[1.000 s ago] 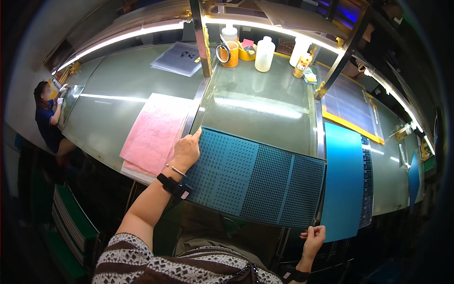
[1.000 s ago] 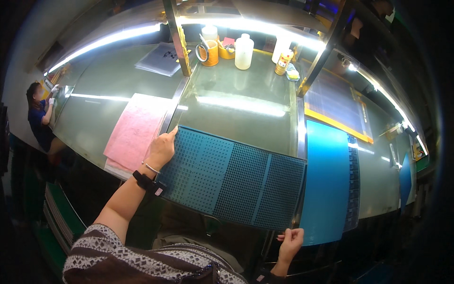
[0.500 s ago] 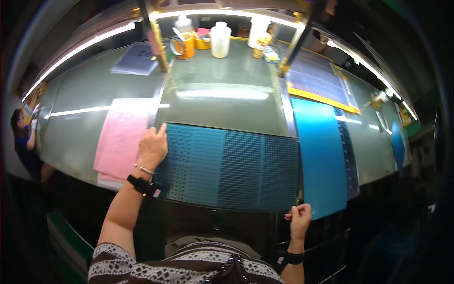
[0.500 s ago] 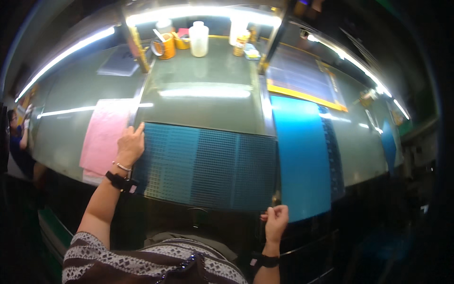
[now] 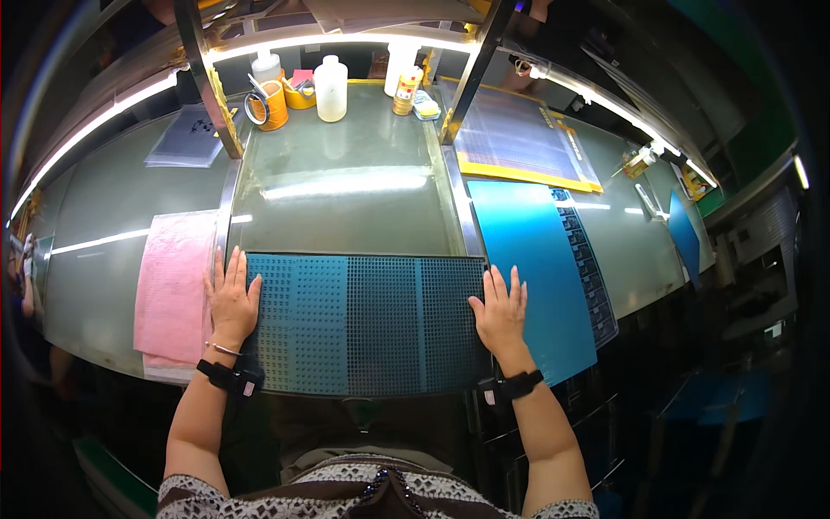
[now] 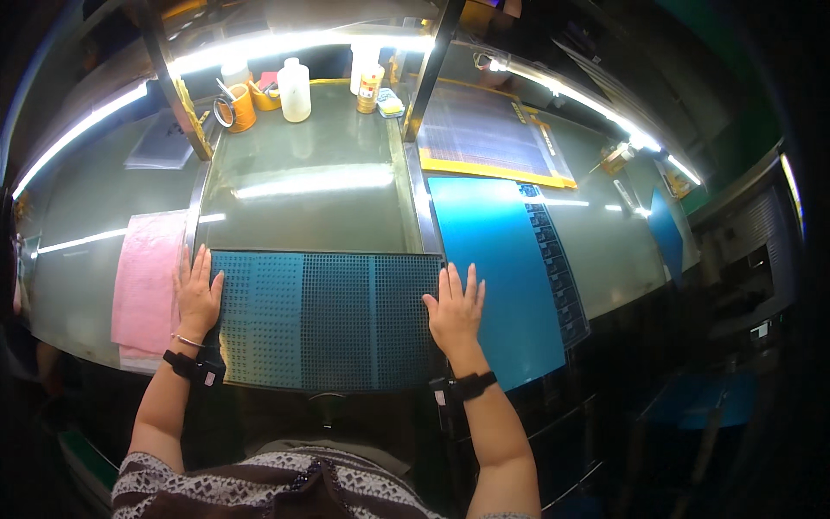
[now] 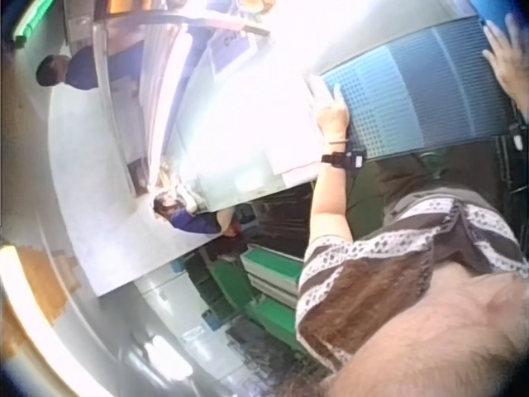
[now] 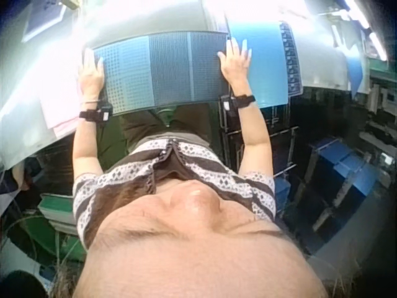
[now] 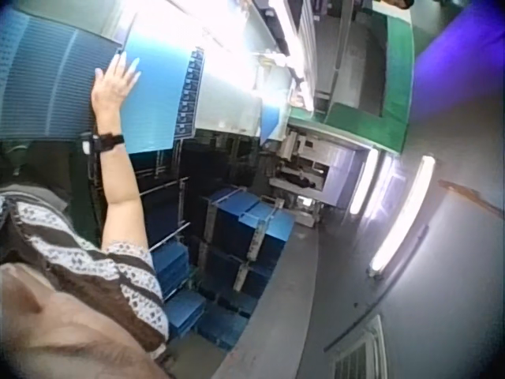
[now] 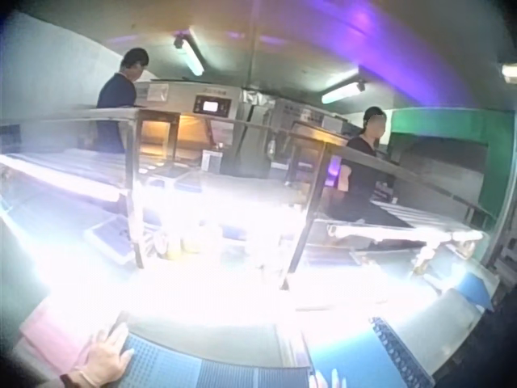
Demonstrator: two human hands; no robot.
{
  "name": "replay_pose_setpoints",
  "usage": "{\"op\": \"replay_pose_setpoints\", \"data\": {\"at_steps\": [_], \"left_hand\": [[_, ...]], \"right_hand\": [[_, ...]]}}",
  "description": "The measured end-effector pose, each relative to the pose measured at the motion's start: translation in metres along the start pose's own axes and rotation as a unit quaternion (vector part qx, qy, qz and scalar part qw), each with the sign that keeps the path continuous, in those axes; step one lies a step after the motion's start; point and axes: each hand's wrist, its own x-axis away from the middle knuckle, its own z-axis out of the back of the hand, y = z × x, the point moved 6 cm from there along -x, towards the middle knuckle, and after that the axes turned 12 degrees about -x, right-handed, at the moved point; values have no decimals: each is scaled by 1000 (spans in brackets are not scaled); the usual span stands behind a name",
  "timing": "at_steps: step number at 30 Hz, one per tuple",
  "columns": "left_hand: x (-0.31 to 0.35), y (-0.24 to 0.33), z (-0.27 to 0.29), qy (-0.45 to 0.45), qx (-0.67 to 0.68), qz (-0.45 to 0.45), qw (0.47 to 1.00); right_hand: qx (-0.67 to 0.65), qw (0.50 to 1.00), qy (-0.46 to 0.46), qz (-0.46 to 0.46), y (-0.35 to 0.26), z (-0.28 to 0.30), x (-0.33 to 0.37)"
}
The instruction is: Inspecting and organizing patterned circuit sheets on a light table and placing them into racks.
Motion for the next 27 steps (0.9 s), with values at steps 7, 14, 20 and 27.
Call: {"op": "replay_pose_setpoints", "data": {"at_steps": [7, 14, 20, 27], "left_hand": [[2, -4, -3, -24, 0, -2, 1000], [1, 2, -13, -71, 46, 34, 996], [2, -2, -18, -75, 28, 35, 996], [32, -17, -5, -86, -17, 69, 994]], "right_hand": [[20, 1000, 8, 13, 4, -13, -20], [23, 999, -28, 7, 20, -19, -15], [-43, 994, -103, 16, -20, 36, 103], [-284, 947, 1, -148, -27, 60, 176]]}}
